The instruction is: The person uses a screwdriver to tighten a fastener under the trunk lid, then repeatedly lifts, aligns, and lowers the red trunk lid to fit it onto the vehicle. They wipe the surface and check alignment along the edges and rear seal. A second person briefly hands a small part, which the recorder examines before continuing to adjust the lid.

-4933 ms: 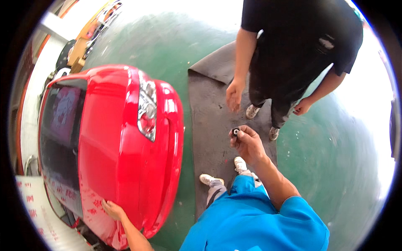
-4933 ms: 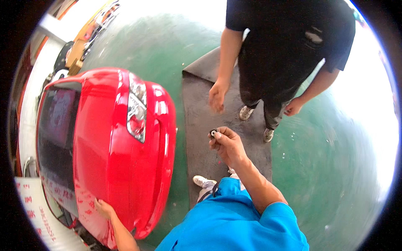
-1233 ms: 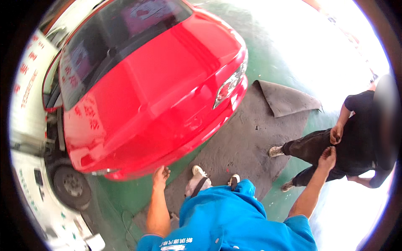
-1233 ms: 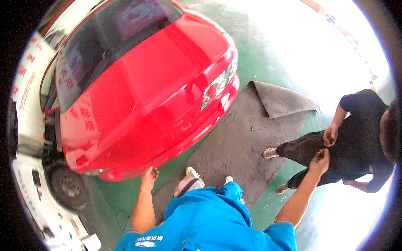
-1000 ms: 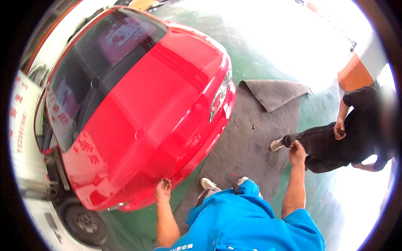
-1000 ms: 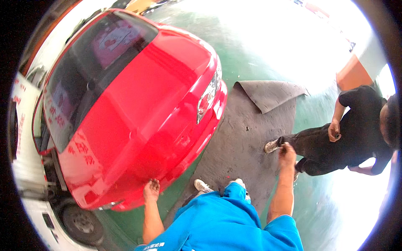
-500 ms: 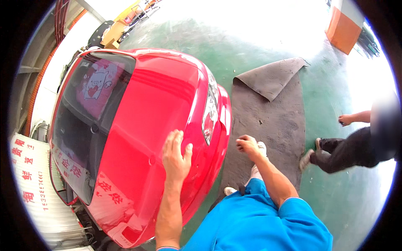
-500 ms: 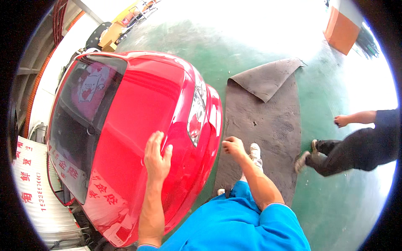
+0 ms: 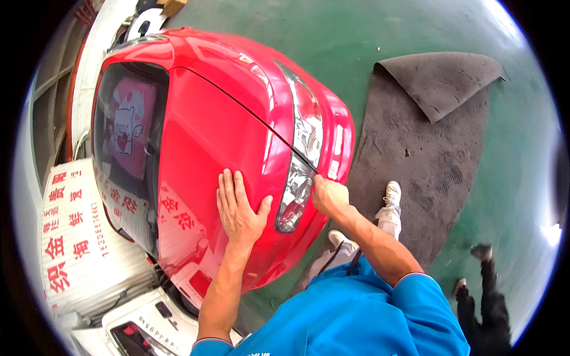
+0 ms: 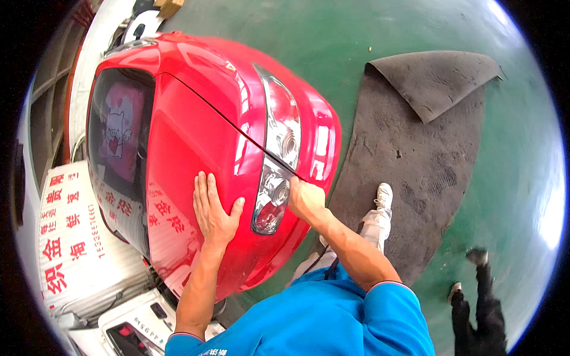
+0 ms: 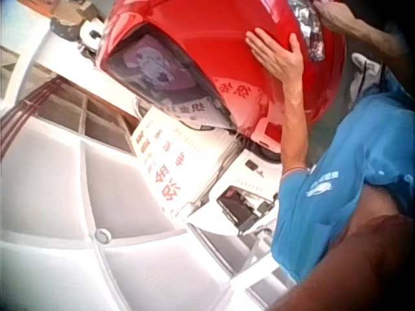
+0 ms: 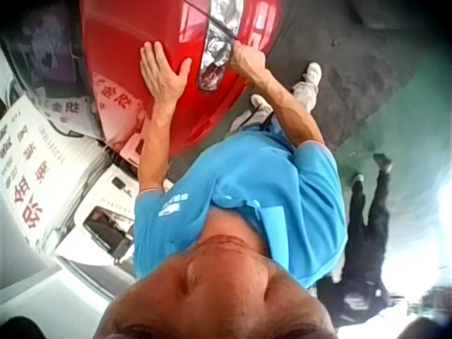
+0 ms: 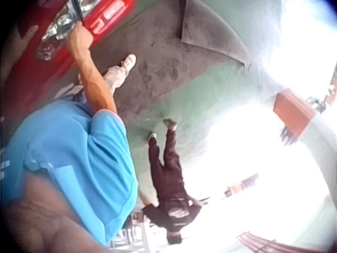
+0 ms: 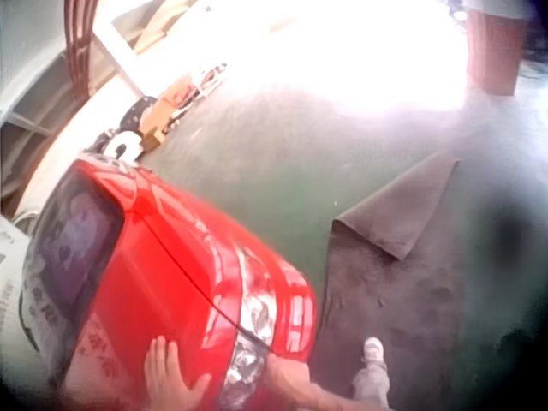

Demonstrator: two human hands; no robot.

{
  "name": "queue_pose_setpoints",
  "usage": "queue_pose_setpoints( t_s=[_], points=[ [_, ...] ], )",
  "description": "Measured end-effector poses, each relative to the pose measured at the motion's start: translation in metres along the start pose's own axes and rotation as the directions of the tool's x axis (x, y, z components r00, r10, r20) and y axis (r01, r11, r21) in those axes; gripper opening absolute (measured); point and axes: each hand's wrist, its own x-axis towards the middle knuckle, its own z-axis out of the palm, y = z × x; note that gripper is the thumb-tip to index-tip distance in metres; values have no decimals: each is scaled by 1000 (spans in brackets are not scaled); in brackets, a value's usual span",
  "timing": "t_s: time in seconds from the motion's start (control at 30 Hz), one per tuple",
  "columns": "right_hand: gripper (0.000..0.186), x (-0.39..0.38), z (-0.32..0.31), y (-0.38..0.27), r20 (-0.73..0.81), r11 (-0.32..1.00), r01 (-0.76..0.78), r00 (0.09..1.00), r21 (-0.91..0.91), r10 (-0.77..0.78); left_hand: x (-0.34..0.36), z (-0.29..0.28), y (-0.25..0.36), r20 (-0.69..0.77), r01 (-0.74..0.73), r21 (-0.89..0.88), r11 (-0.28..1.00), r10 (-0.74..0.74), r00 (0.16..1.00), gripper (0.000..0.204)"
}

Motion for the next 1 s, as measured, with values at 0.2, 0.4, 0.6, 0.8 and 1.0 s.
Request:
queue_pose_setpoints(
  t_s=[0.2,0.4,0.6,0.8,1.0],
  points=[
    [11,19,-13,-8,125,990,88,989,-114,-73,15,8,1,31,-21,51,998,19,999,85],
    [17,35,-23,-9,224,994,74,973,-82,-54,21,10,1,44,-38,29,999,37,998,85],
    [15,35,-18,10,265,993,92,962,-73,-70,19,13,3,13,-18,46,999,17,1000,84],
    [20,12,-13,79,393,983,40,919,-178,34,11,10,-2,-10,15,-21,1000,-15,1000,85],
    [26,-48,-9,151,463,922,142,885,-360,44,5,-17,-9,-92,64,-80,995,-71,993,82]
  ],
)
